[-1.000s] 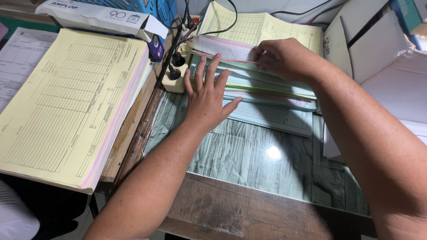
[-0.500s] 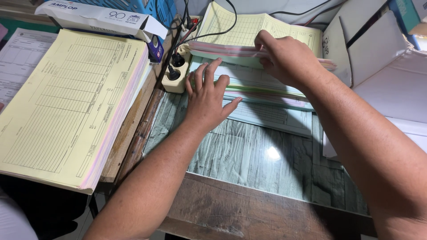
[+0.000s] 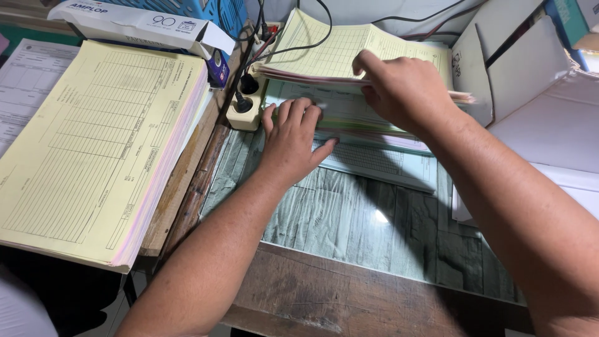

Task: Sorting, folding, and organizing various printed forms and envelopes on a desk.

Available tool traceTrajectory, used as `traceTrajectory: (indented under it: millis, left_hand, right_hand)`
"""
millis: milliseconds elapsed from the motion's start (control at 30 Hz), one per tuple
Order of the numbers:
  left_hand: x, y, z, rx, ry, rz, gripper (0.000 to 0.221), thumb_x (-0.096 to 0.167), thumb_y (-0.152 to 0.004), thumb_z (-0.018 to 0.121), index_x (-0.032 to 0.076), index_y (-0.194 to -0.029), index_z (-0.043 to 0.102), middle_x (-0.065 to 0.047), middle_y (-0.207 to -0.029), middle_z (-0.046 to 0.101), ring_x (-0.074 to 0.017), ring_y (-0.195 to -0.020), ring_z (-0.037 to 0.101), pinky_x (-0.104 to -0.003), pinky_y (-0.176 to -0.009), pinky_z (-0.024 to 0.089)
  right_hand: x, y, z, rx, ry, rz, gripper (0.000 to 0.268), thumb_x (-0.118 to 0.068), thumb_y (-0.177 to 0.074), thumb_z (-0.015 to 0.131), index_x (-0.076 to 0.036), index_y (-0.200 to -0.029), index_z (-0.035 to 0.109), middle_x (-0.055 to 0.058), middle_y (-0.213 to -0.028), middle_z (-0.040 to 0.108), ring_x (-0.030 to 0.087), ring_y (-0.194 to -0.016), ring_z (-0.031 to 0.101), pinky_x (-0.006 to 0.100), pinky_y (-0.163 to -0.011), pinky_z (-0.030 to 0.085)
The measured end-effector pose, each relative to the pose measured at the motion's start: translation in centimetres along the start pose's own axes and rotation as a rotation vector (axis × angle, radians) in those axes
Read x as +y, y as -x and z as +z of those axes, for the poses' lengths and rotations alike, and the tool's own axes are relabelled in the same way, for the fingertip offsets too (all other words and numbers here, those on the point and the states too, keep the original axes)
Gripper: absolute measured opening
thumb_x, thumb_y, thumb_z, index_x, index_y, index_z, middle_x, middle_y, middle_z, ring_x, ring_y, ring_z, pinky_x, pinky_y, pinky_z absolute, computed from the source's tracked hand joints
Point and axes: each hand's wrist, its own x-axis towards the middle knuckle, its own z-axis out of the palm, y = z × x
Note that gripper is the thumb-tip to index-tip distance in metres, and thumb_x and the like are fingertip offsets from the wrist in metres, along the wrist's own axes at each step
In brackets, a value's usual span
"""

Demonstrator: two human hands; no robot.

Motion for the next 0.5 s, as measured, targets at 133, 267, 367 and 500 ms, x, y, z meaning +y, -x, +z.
traceTrajectory:
  millis: [133,267,367,500]
  left_hand:
    - [-0.7,0.5,1.0,-0.106,0.020,-0.004,0.051,0.057,-0.087,0.072,0.017,-0.110,0.051,-0.005,-0.116,0.048,-0.0256,-0.122,0.045,-0.060,-0.108,0.023]
    - [1.5,1.3,-1.6,-0.234,0.296,-0.183,0.068,0.059,-0.091,0.066,0.007,-0.132,0.052,-0.015,-0.126,0.050,-0.0378,-0.126,0.046,-0.065,-0.107,0.030]
    - [4.4,2.5,-4.1,-0.370,0.724,-0.436,0.080,0.049,-0.085,0.065,0.003,-0.146,0.044,-0.024,-0.147,0.044,-0.0436,-0.140,0.039,-0.063,-0.113,0.031]
    - [10.3,4.5,-6.1,-0.238,1.573,-0.986,0.075,0.023,-0.089,0.063,-0.001,-0.154,0.034,-0.018,-0.153,0.041,-0.0314,-0.141,0.040,-0.052,-0.120,0.030]
  right_hand:
    - [-3.6,1.7,-3.5,-0.008,0.011,-0.100,0.025,-0.015,-0.093,0.069,-0.014,-0.116,0.059,0.010,-0.086,0.078,0.039,-0.073,0.077,0.054,-0.069,0.063]
    - [-5.8,3.8,-4.6,0.143,0.022,-0.176,0.010,-0.012,-0.099,0.057,-0.015,-0.106,0.064,0.004,-0.080,0.075,0.030,-0.065,0.075,0.043,-0.059,0.061]
    - [-7.1,6.1,-4.2,0.161,0.030,-0.196,0.012,-0.014,-0.097,0.058,-0.016,-0.108,0.065,0.003,-0.083,0.074,0.026,-0.070,0.075,0.038,-0.059,0.060]
    - [-8.5,10.0,-3.5,0.172,0.080,-0.217,0.023,-0.015,-0.093,0.057,-0.018,-0.115,0.063,-0.002,-0.092,0.071,0.018,-0.071,0.073,0.030,-0.060,0.059]
